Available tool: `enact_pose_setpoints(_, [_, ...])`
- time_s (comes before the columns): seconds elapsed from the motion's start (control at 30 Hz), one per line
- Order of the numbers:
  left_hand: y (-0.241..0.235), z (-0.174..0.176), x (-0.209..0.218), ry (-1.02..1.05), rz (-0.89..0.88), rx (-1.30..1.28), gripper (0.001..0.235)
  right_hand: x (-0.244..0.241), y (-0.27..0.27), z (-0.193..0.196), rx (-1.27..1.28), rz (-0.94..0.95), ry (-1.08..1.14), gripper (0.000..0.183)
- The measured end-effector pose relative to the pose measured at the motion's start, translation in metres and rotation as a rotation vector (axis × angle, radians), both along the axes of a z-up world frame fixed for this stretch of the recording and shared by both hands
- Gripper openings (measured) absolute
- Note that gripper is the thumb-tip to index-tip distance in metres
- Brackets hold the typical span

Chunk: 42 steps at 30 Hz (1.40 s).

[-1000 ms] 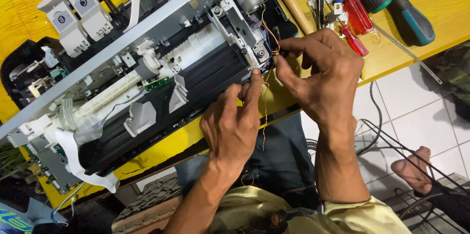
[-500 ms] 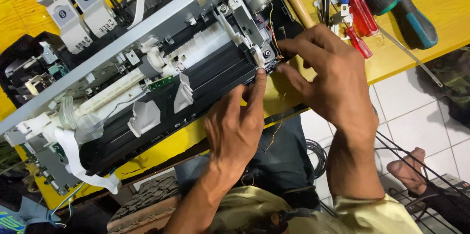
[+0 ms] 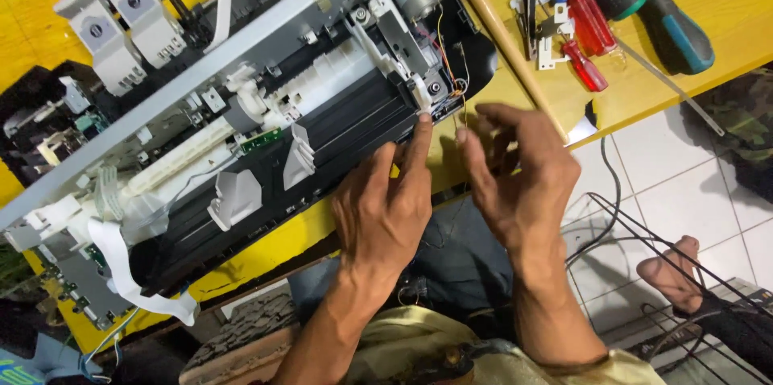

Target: The person works on the internal wiring of a disassembled electronic device placed on a yellow table. They connect and adjust several wires, including blue and white ones, using their hands to manipulate the components inside the device's chassis.

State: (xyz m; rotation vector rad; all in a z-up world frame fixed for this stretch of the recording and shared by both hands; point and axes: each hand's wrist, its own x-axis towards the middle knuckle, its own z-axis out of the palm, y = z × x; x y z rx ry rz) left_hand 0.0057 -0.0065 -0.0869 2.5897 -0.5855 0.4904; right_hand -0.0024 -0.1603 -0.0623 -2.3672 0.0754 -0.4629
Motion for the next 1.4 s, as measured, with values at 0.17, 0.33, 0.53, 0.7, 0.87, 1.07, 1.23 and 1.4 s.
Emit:
enact_pose_setpoints(0.17, [0.002,-0.006,-0.004,-0.004,-0.011,-0.005,0.041,-0.014,0.009,-0.011,0.201,-0.040,0.138,0.022])
enact_pose_setpoints(0.33, [0.002,0.009,0.003,-0.052,-0.042,-0.128,0.033,-0.011,0.014,-0.008,0.254,-0.005,0.025,0.003])
enact_pose_setpoints(0.53, [0.013,0.000,-0.009,0.195,-0.033,-0.401,0.041,0.001,0.040,0.009,0.153,0.056,-0.030,0.007])
enact_pose_setpoints(0.7, [0.021,-0.002,-0.021,0.748,-0.035,-0.985,0.052,0.007,0.051,0.002,0.179,0.101,-0.077,0.012])
enact_pose_setpoints(0.87, [0.020,-0.029,-0.031,0.929,-0.028,-1.115,0.058,0.008,0.041,0.000,0.220,0.180,-0.018,0.015])
enact_pose_setpoints(1.07, [0.018,-0.005,-0.027,0.858,0.012,-1.016,0.049,0.002,0.024,-0.008,0.177,0.295,0.096,0.017])
enact_pose_setpoints(1.23, [0.017,0.007,-0.025,0.611,0.083,-0.743,0.041,0.001,0.025,-0.011,0.273,0.309,0.097,0.013])
enact_pose_setpoints(1.4, [0.018,-0.006,-0.024,0.065,0.158,-0.390,0.015,0.002,0.022,-0.017,0.248,0.133,-0.154,0.009])
